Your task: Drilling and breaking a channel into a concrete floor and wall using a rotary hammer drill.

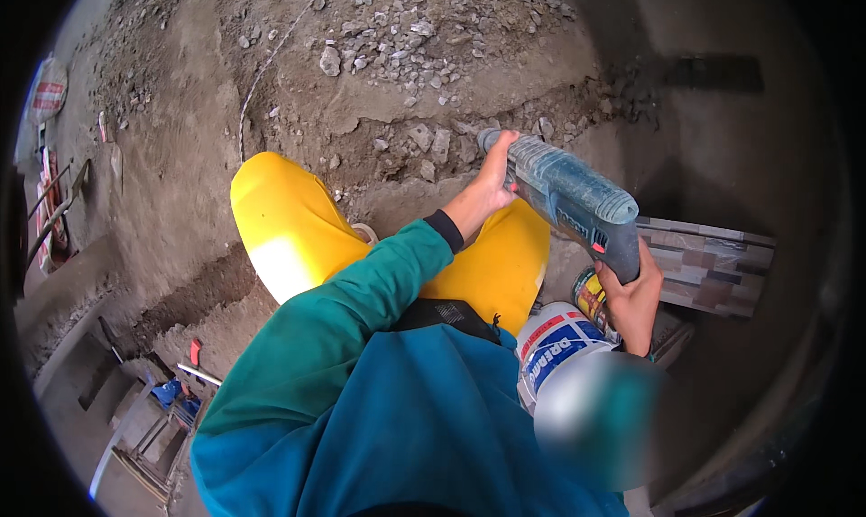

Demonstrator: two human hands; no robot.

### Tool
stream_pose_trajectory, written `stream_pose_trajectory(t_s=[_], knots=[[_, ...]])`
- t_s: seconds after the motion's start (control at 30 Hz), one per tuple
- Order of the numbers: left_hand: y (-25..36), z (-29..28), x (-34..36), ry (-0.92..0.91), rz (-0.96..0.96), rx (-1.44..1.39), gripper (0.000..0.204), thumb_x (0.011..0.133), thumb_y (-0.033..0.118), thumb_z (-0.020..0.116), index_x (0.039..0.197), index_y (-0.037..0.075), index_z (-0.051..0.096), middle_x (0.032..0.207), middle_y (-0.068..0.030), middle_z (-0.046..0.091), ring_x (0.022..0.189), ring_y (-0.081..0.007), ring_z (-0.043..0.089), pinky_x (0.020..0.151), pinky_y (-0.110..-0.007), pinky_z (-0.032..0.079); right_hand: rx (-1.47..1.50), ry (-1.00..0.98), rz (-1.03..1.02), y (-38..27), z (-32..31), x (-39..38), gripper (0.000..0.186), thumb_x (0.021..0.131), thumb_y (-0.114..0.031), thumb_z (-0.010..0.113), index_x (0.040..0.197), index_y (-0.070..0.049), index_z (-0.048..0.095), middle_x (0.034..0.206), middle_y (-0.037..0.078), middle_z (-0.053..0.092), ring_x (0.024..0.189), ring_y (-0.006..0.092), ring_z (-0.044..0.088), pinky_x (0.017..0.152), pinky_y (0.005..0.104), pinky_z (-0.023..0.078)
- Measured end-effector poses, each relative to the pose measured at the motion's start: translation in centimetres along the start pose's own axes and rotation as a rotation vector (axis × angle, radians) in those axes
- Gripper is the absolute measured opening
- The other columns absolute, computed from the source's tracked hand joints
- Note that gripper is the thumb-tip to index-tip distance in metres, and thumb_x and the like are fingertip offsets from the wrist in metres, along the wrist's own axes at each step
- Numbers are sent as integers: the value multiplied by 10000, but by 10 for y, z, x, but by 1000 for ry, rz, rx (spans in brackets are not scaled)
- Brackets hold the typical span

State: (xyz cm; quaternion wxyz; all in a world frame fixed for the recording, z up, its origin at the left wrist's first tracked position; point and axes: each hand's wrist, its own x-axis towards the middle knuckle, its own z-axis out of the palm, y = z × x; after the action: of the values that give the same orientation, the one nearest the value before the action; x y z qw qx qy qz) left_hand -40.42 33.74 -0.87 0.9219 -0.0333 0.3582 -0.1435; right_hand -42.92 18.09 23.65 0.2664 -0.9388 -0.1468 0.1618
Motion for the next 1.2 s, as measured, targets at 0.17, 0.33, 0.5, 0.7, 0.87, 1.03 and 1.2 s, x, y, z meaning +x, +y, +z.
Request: stream_pose_trajectory(t_s=[0.17, 0.33, 0.5, 0.7, 0.87, 1.03, 1.2], knots=[[-15, 2, 25, 118, 79, 185, 459, 790, 394, 640, 1071, 44, 547, 973, -125, 637, 864, -265, 653, 748, -470, 539, 141, -9, 85, 61, 3, 8, 323, 800, -100, 715, 1066, 31, 588, 900, 96, 657, 820, 158, 589, 781, 298, 470], [-24, -22, 41, 224, 161, 255, 433, 782, 319, 679, 1043, -10, 571, 937, -134, 645, 765, -252, 663, 643, -420, 564, 227, 5, 337, 75, 24, -10, 374, 778, -145, 770, 1047, 35, 582, 886, 88, 661, 796, 175, 608, 759, 311, 488], [-5, -43, 25, 89, 112, 365, 352, 810, 417, 607, 932, 88, 578, 836, -68, 642, 749, -223, 648, 673, -369, 540, 72, 113, 185, 44, 46, -24, 393, 749, -130, 790, 1050, 23, 589, 893, 168, 679, 791, 247, 652, 744, 338, 501], [16, -21, 31, -30, 134, 68, 425, 825, 454, 535, 959, 56, 603, 842, -96, 654, 728, -239, 638, 726, -405, 539, 11, -45, 77, 28, 37, 43, 413, 704, -91, 793, 1047, 32, 597, 868, 219, 668, 811, 321, 667, 753, 357, 500], [34, 11, 32, 72, 226, -72, 476, 811, 496, 504, 1017, 86, 628, 1034, -104, 656, 966, -290, 620, 905, -476, 477, -2, -336, -151, 9, 7, 134, 383, 688, -49, 781, 1012, 49, 602, 806, 190, 670, 719, 281, 660, 688, 344, 498], [62, 55, 72, 84, 300, -111, 519, 806, 506, 506, 1107, 98, 619, 1159, -108, 618, 1042, -312, 594, 936, -536, 453, 22, -550, -217, 4, -15, 262, 376, 703, -49, 764, 1031, 16, 592, 634, 31, 562, 482, 104, 512, 459, 306, 442], [107, 43, 87, 185, 339, -201, 589, 874, 580, 454, 1241, 130, 549, 1253, -144, 566, 1116, -360, 563, 934, -552, 475, -432, -445, -229, -51, 15, 325, 173, 708, -54, 758, 834, 7, 656, 595, 40, 611, 548, 126, 573, 462, 289, 419]])
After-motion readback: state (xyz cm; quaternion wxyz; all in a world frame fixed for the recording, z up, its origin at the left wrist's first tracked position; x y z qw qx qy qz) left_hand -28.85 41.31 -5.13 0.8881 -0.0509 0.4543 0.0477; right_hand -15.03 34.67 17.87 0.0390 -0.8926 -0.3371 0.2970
